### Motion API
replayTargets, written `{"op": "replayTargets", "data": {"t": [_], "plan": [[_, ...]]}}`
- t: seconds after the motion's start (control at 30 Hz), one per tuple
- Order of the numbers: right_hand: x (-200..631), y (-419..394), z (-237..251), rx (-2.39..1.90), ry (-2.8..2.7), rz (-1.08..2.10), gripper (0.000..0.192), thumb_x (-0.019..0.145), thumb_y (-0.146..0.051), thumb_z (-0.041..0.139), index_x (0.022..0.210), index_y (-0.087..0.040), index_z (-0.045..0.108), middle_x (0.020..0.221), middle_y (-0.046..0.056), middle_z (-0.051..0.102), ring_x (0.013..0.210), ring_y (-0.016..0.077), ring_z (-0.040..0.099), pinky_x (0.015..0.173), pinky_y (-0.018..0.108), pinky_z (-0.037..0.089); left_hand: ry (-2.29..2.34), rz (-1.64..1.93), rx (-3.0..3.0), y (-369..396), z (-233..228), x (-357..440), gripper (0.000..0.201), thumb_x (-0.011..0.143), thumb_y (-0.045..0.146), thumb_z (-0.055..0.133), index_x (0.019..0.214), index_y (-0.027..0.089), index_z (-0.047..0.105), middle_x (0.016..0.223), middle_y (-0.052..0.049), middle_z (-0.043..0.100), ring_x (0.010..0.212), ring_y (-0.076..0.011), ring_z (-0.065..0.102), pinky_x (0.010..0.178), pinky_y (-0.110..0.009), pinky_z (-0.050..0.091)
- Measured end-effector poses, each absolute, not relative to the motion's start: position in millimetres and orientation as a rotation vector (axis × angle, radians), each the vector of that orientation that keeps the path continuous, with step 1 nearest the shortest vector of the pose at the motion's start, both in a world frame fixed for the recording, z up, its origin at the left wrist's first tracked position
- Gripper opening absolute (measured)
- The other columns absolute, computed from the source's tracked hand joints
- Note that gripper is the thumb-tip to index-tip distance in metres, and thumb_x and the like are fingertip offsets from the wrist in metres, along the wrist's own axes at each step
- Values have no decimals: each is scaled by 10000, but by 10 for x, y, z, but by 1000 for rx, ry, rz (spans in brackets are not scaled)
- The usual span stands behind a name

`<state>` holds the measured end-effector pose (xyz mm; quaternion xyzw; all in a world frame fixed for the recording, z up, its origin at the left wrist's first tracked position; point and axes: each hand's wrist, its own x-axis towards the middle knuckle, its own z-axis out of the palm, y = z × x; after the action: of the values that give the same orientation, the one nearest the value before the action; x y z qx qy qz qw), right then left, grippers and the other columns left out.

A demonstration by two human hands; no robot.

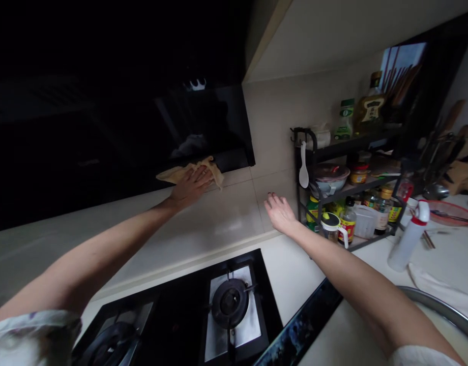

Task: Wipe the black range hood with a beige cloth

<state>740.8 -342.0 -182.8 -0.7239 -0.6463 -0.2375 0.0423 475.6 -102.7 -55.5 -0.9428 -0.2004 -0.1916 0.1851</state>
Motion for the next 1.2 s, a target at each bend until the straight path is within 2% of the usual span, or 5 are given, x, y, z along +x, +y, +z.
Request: {"op": "replayTargets", "data": {"t": [0.2, 0.4, 0.83, 1.03, 1.2], "plan": [[7495, -3519, -1822, -2273, -1986, -678, 607, 919, -116, 551, 1523, -56, 561, 1651, 239, 374, 1515, 361, 386, 1149, 481, 397, -473, -535, -2503, -1349, -551, 5595, 638, 1097, 300, 146, 1611, 224, 515, 1720, -26, 376, 1648, -242, 173, 1358, -529, 117], [7387, -3456, -1839, -2264, -2016, -640, 614, 927, -123, 560, 1536, -48, 550, 1648, 237, 377, 1523, 363, 374, 1156, 491, 402, -323, -578, -2451, -1427, -570, 6020, 560, 1089, 165, 303, 1615, 169, 495, 1739, -119, 331, 1648, -282, 165, 1348, -555, 152], [7053, -3336, -1819, -2268, -2046, -482, 659, 916, -126, 590, 1567, -52, 519, 1646, 244, 371, 1506, 366, 388, 1173, 483, 399, -795, -796, -2629, -897, -775, 3869, 516, 1033, 128, 367, 1421, 209, 696, 1640, -149, 497, 1629, -336, 240, 1312, -634, 174], [6661, -3161, -1682, -2189, -1889, -180, 681, 942, -167, 589, 1612, -113, 479, 1639, 232, 387, 1468, 372, 448, 1166, 526, 433, -1248, -1755, -2799, -1272, -849, 3485, 267, 926, 191, 590, 1120, 199, 774, 1495, -143, 628, 1559, -320, 392, 1298, -513, 287], [6101, -2886, -1489, -1700, -1759, 185, 685, 944, -238, 624, 1604, -113, 494, 1601, 200, 465, 1480, 303, 485, 1256, 457, 399, -1604, -2381, -3023, -1658, -835, 3395, 366, 824, 173, 637, 1182, 130, 701, 1129, -161, 766, 1122, -325, 745, 1043, -491, 584]]}}
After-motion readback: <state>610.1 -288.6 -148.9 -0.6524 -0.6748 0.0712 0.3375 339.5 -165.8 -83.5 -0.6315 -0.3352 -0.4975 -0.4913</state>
